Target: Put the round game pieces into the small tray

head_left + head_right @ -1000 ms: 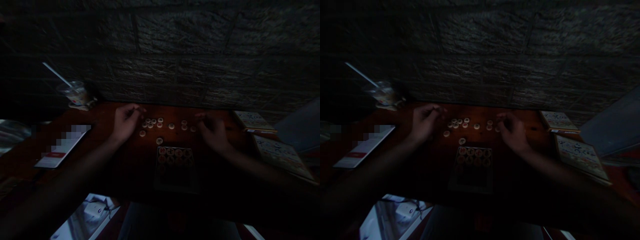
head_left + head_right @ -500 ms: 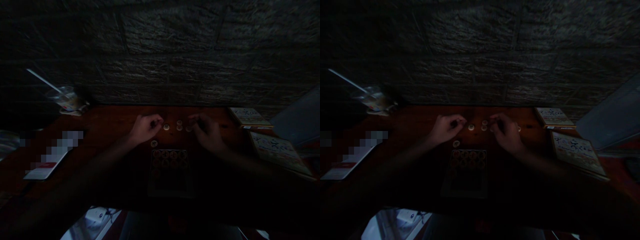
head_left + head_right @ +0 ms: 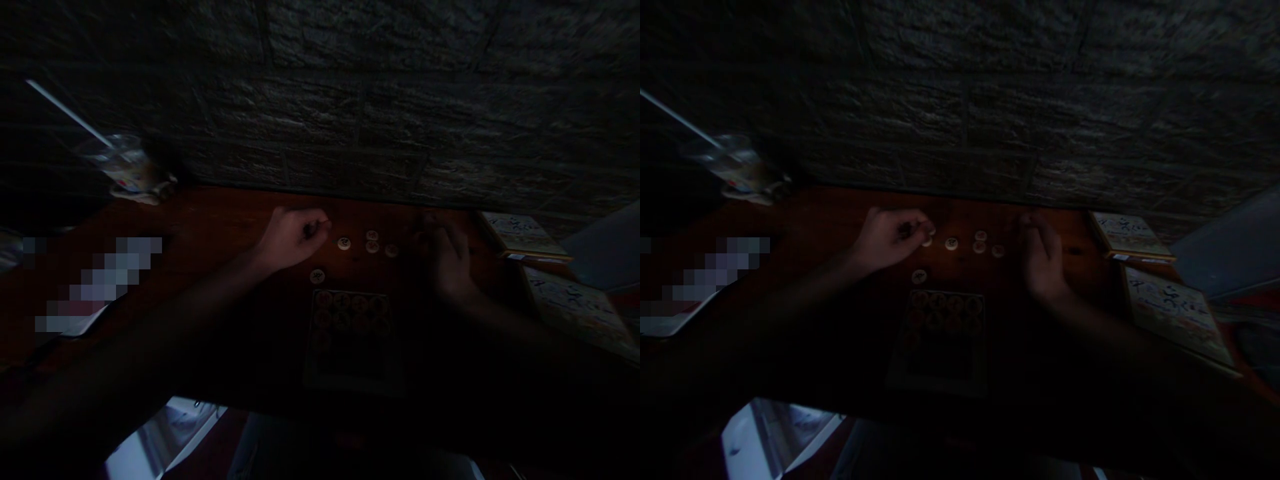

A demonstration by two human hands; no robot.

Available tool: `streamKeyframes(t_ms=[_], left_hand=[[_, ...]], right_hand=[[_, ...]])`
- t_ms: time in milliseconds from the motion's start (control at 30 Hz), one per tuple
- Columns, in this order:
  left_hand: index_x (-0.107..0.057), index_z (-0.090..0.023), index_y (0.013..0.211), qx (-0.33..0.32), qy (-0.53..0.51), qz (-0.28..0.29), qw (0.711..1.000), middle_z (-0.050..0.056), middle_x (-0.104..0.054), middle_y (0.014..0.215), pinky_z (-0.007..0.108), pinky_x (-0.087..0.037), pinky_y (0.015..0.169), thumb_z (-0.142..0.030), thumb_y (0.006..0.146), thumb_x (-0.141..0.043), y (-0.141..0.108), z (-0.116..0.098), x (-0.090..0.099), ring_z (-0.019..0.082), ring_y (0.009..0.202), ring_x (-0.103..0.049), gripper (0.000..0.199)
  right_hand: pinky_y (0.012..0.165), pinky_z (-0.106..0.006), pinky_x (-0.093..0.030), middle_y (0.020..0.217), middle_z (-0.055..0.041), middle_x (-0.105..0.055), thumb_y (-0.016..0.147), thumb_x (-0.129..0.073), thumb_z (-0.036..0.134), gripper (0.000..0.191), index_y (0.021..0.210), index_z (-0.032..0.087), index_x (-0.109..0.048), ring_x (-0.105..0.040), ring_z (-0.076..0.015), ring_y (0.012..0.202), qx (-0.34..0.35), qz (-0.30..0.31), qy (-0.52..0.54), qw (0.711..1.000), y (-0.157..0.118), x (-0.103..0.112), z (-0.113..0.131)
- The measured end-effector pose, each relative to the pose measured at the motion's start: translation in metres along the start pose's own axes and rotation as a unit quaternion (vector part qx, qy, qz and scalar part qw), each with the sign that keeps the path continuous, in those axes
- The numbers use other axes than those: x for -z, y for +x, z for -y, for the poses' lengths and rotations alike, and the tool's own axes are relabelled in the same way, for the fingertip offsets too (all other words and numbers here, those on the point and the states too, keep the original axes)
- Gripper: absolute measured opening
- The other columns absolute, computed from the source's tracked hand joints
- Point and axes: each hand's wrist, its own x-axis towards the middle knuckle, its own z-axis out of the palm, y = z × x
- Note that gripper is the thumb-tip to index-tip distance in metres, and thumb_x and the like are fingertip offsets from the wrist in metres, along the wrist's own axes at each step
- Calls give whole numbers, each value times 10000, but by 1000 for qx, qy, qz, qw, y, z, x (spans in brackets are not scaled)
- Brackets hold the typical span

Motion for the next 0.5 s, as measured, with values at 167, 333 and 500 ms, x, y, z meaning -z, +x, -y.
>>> streamKeyframes(t_ms=[167,333,500], left_hand=[[-784,-180,834,16,1,0,1000,21,-781,729,279,-449,630,-298,956,-591,1,1,0,142,606,-660,257],[-784,-182,840,21,8,19,1000,31,-800,773,278,-457,625,-316,950,-593,1,1,-1,148,627,-669,258],[-774,-187,810,18,8,30,999,5,-730,667,271,-421,589,-309,953,-609,2,2,-2,129,573,-614,249]], right_hand=[[935,-490,-580,934,-102,-760,984,-559,473,314,742,287,-634,-702,-323,989,-18,2,16,1000,1,-1,3],[916,-482,-581,951,-96,-772,975,-557,466,280,790,279,-650,-703,-316,979,-23,14,23,999,0,-3,3],[931,-481,-577,971,-97,-774,991,-550,503,318,796,277,-659,-718,-318,1005,-21,28,15,999,1,-3,-1]])
